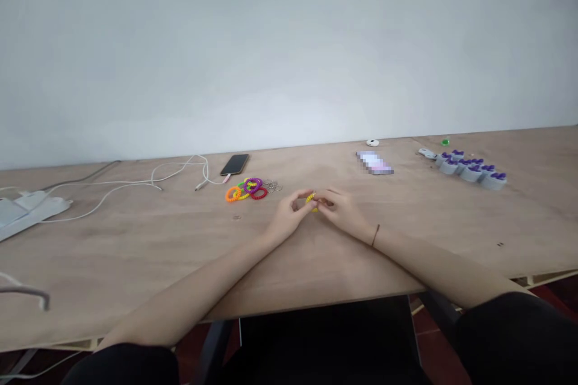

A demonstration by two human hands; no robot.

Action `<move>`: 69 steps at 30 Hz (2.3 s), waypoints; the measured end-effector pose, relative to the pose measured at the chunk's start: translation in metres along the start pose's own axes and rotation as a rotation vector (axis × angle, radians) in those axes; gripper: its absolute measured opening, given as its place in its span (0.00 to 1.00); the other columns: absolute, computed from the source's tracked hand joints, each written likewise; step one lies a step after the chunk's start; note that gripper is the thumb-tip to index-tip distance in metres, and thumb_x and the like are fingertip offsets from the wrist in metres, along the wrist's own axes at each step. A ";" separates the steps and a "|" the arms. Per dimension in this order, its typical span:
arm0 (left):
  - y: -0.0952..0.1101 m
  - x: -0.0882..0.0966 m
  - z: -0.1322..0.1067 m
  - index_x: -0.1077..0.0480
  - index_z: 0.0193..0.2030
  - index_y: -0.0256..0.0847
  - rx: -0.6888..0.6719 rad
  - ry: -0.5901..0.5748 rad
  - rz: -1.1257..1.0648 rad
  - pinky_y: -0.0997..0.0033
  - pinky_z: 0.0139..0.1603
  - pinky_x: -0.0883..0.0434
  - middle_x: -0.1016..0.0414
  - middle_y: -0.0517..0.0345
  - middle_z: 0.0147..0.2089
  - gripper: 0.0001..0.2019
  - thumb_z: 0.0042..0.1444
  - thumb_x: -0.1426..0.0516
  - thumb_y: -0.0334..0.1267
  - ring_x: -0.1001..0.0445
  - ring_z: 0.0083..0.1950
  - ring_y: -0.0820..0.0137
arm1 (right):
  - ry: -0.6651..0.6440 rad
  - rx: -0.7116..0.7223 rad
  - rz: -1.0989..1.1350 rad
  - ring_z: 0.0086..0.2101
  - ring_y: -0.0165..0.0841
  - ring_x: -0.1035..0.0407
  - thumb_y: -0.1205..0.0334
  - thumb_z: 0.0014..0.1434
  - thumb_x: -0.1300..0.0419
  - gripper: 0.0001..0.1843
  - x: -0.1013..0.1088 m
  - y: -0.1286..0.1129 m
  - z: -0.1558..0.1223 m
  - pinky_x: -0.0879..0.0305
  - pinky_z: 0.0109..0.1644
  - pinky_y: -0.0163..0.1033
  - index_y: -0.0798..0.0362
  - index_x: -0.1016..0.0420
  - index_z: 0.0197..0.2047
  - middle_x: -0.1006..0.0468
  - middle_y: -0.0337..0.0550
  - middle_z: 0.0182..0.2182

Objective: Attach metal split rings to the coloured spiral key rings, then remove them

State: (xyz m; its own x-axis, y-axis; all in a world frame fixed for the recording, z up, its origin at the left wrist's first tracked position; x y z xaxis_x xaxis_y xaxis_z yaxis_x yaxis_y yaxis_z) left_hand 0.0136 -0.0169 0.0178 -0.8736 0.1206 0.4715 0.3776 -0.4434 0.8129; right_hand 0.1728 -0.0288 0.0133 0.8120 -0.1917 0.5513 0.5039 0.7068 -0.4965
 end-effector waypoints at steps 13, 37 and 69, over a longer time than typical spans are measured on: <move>-0.010 -0.003 0.005 0.30 0.42 0.39 0.068 -0.037 -0.193 0.76 0.22 0.35 0.25 0.56 0.38 0.16 0.54 0.46 0.48 0.34 0.21 0.78 | 0.037 -0.157 0.148 0.28 0.29 0.35 0.64 0.56 0.47 0.05 0.004 -0.002 0.003 0.38 0.30 0.33 0.53 0.32 0.36 0.29 0.39 0.28; -0.010 -0.006 0.003 0.30 0.50 0.39 0.146 -0.046 -0.322 0.63 0.54 0.32 0.27 0.51 0.52 0.22 0.50 0.41 0.46 0.30 0.53 0.62 | -0.043 -0.024 -0.019 0.27 0.28 0.34 0.64 0.56 0.46 0.06 -0.001 -0.003 0.002 0.39 0.32 0.33 0.51 0.28 0.34 0.25 0.38 0.28; 0.000 -0.006 0.001 0.31 0.39 0.37 -0.012 0.032 -0.116 0.68 0.47 0.32 0.25 0.56 0.40 0.11 0.52 0.52 0.32 0.28 0.43 0.68 | -0.099 0.180 -0.414 0.26 0.27 0.36 0.66 0.59 0.50 0.06 0.002 -0.020 0.001 0.53 0.27 0.33 0.53 0.32 0.35 0.26 0.40 0.27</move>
State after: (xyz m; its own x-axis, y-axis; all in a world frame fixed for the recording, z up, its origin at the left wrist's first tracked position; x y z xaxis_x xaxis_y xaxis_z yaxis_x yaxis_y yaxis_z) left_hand 0.0193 -0.0168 0.0148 -0.9206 0.1429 0.3633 0.2701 -0.4389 0.8570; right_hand 0.1638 -0.0425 0.0247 0.5162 -0.4229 0.7448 0.7140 0.6927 -0.1015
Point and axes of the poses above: each hand's wrist, its own z-axis towards the middle knuckle, its own x-axis out of the back of the hand, y = z × x, the point moved 2 cm from there along z, towards the middle knuckle
